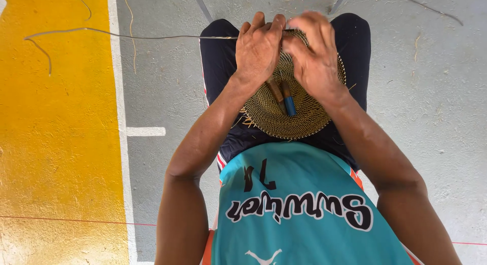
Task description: Weaving a circular object using thin strips of wood or fiber.
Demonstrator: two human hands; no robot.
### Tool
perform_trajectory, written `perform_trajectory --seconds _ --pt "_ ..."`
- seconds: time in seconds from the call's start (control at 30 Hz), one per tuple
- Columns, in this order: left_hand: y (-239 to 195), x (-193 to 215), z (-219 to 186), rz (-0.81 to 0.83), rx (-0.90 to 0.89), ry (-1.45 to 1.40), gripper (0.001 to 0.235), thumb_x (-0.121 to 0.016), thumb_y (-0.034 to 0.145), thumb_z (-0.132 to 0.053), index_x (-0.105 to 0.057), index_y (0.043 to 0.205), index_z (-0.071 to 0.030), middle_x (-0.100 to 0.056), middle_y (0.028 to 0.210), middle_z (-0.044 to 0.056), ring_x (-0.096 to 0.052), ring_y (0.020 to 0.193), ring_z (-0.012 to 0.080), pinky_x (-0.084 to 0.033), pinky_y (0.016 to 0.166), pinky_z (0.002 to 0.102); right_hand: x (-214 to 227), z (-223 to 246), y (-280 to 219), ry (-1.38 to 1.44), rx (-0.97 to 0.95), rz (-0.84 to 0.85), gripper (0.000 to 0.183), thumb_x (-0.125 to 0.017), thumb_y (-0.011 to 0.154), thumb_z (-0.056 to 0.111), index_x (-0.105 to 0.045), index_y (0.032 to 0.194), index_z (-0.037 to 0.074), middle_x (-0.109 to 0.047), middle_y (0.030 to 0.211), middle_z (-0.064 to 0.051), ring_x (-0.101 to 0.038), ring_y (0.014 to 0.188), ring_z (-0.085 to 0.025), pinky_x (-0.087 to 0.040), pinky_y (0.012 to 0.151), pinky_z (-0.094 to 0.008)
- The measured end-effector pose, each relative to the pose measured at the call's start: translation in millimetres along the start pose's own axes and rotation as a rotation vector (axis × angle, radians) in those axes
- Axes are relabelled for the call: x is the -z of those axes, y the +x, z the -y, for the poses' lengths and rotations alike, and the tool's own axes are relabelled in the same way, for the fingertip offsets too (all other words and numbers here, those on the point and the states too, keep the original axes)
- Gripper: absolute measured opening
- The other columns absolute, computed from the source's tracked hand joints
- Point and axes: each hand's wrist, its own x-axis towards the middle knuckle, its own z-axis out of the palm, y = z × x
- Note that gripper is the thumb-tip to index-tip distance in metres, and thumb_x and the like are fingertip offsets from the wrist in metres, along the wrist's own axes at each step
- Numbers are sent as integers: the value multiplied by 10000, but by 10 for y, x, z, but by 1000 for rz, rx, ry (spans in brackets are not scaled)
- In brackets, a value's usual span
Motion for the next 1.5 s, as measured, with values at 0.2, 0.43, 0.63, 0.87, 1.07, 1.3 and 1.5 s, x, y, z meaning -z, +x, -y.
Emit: perform_trajectory --seconds 0.2,0.43,0.63,0.87,1.07,1.3,1.5 --pt "-28 -140 68 -38 -51 49 197 -729 904 -98 -636 1037 14 -678 619 66 -669 872 211 -512 673 395 374 495 -134 297 -182 2 204 -631 939 -148 -613 1087 -9 -722 1085 -164 -751 992 -300 -646 804 -367" --pt "-19 -29 8 -69 -67 70 167 -724 907 -120 -636 1007 -18 -696 668 69 -660 875 209 -489 652 390 405 361 -111 513 -309 -15 172 -559 1021 -163 -582 1118 -23 -719 1087 -152 -751 1043 -232 -643 878 -313" --pt "-47 107 -52 48 -38 68 239 -706 852 9 -663 1079 -55 -690 712 26 -595 873 197 -442 726 393 -7 -222 127 938 -504 -190 107 -634 1130 -47 -559 1176 14 -687 1006 -76 -715 947 -150 -607 820 -237" --pt "-138 94 -43 -36 -25 45 342 -712 829 31 -661 1152 -68 -682 747 12 -579 866 192 -411 728 375 -119 -236 138 346 -298 -11 142 -718 1052 -18 -706 1172 58 -718 1114 -127 -721 989 -173 -607 818 -307" --pt "-140 78 -60 -41 -9 19 405 -704 844 50 -600 1225 -42 -645 685 25 -580 834 197 -409 717 386 -178 -348 84 559 -480 -7 112 -710 1061 -44 -665 1140 22 -760 1013 -70 -772 995 -146 -638 878 -283" --pt "-152 71 -59 -56 -17 1 403 -695 849 60 -571 1219 -39 -632 664 27 -582 841 202 -415 726 397 -148 -363 70 569 -465 41 118 -749 1055 -39 -645 1072 14 -767 1005 -80 -769 998 -141 -631 896 -281" --pt "-164 28 -46 -42 -28 27 367 -683 871 61 -583 1211 -34 -650 670 44 -585 843 205 -414 719 390 76 -365 160 687 -592 213 42 -765 1041 53 -735 1036 24 -764 959 -73 -726 884 -119 -584 783 -252"
